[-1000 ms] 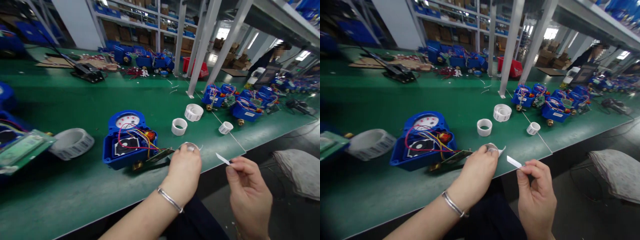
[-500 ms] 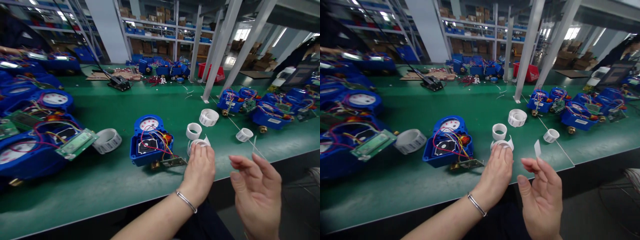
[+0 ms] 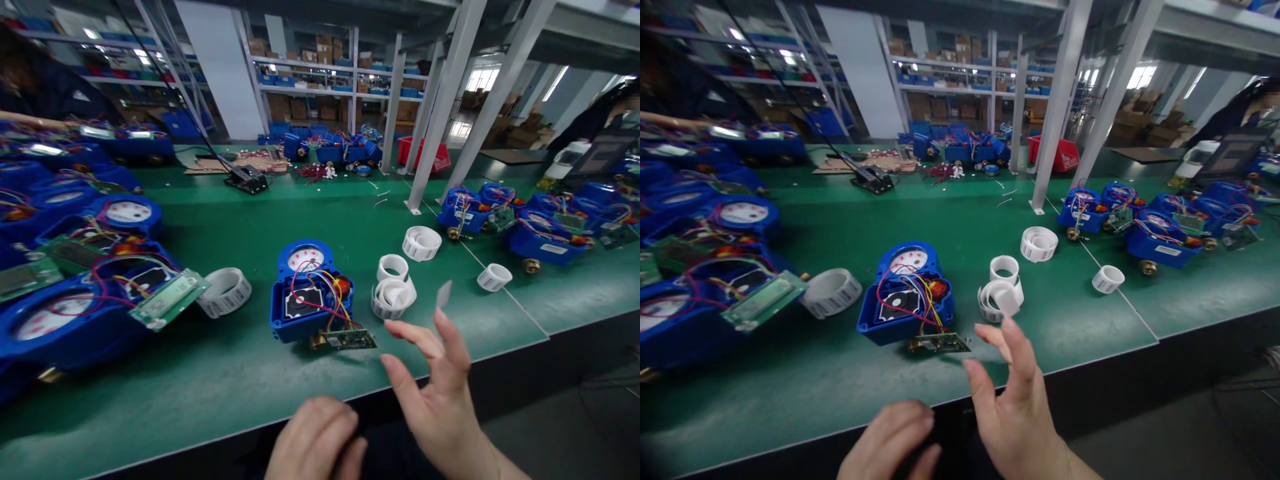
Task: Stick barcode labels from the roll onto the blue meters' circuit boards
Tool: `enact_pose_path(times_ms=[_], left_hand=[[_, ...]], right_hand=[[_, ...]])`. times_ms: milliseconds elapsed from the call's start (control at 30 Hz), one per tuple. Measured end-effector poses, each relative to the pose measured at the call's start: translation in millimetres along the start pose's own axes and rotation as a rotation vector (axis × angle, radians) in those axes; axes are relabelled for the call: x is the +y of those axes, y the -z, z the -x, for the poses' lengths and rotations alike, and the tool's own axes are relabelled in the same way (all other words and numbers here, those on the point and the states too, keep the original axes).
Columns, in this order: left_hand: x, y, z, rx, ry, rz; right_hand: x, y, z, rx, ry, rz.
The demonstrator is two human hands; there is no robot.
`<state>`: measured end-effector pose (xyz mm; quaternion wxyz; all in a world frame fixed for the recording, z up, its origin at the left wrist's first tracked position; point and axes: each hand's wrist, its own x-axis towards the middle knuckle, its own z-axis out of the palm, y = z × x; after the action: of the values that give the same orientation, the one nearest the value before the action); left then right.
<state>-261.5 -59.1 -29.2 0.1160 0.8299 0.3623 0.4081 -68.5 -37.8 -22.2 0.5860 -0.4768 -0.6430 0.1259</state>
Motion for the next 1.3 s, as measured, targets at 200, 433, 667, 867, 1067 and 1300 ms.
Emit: enact_pose_path(times_ms=[200,433,667,867,1067,1300], left_hand=[[-12.8,11.2,7.4,0.228,0.818,0.252],[-0.3,21.9,-35.8,0.238,1.164,1.093],[-9.7,12.4,-69.1,0.069,1.236,1.545],[-12.0,4.0,-80.4,-0.144,1.148,1.771],[-16.2,-0.3,-84.9,-0.303,0.931,2.136],[-12.6,-7.9,-90.0,-0.243,0.905,2.116]], right_hand=[[1.2,-28.7,0.1,-0.073,-0.241,-0.096],[-12.5,-11.7,-32.3,-0.081,-0.532,-0.555],[-16.6,-12.8,-86.0,-0.218,-0.512,-0.682],[-11.7,-14.2,-120.4,-0.384,-0.527,-0.809],[-2.2,-10.0,-126.5,-0.461,-0.52,-0.821],[7.7,-6.1,-139.6,-0.516,-0.507,-0.82]])
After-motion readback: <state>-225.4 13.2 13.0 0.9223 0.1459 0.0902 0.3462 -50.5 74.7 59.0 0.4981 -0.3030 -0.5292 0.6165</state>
